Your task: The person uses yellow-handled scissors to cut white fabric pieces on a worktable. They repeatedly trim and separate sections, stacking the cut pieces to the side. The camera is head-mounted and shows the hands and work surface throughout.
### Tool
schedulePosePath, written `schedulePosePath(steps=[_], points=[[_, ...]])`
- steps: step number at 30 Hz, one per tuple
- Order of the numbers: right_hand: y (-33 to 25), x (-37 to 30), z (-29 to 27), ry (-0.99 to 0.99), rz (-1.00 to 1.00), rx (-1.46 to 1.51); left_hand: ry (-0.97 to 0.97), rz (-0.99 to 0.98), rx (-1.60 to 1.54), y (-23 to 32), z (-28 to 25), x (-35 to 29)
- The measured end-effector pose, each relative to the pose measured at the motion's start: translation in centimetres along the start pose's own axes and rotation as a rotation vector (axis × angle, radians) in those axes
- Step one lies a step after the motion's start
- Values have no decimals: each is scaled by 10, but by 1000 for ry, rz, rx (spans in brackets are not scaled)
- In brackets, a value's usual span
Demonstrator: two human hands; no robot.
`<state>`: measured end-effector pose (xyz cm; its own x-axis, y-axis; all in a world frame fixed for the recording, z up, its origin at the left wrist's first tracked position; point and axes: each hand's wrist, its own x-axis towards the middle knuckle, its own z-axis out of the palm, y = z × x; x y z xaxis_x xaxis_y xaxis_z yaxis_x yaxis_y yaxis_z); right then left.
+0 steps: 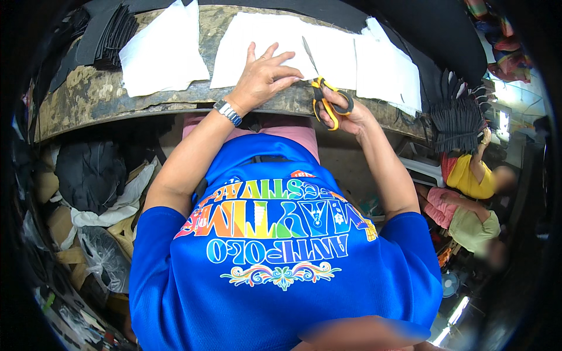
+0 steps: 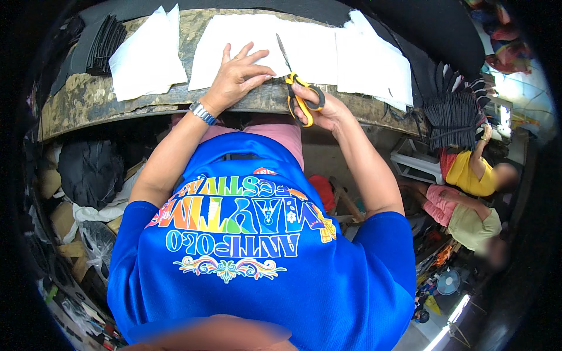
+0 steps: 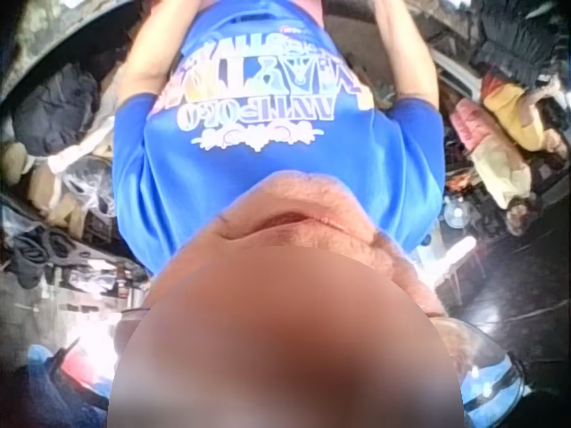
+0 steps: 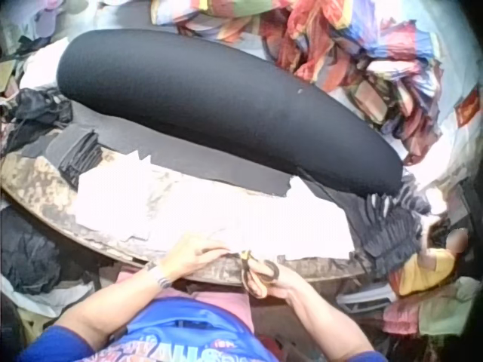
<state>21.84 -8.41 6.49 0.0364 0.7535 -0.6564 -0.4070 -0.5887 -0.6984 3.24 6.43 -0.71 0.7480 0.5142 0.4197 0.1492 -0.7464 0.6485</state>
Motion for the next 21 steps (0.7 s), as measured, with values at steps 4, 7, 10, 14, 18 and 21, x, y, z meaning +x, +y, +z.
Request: schedulePosePath(steps=[4,7,10,14,18,21], points=[[-4,9,5,1,-79,26,7,-1,0,1,-1,0],[-8,9,-2,0,-3,-95,18,-1,-1,0,-1,0],[-7,9,-6,-5,14,-141,24,-5,2,-1,1,-1],[-13,19,-4,-16,11,-87,16,16,36,-1,1,-1],[-15,28,-1,-23,-89,-34,-2,-4,29,0,-1,0],[-16,27,-6,-20,1,-119,-3,-11,20,0,0,0]])
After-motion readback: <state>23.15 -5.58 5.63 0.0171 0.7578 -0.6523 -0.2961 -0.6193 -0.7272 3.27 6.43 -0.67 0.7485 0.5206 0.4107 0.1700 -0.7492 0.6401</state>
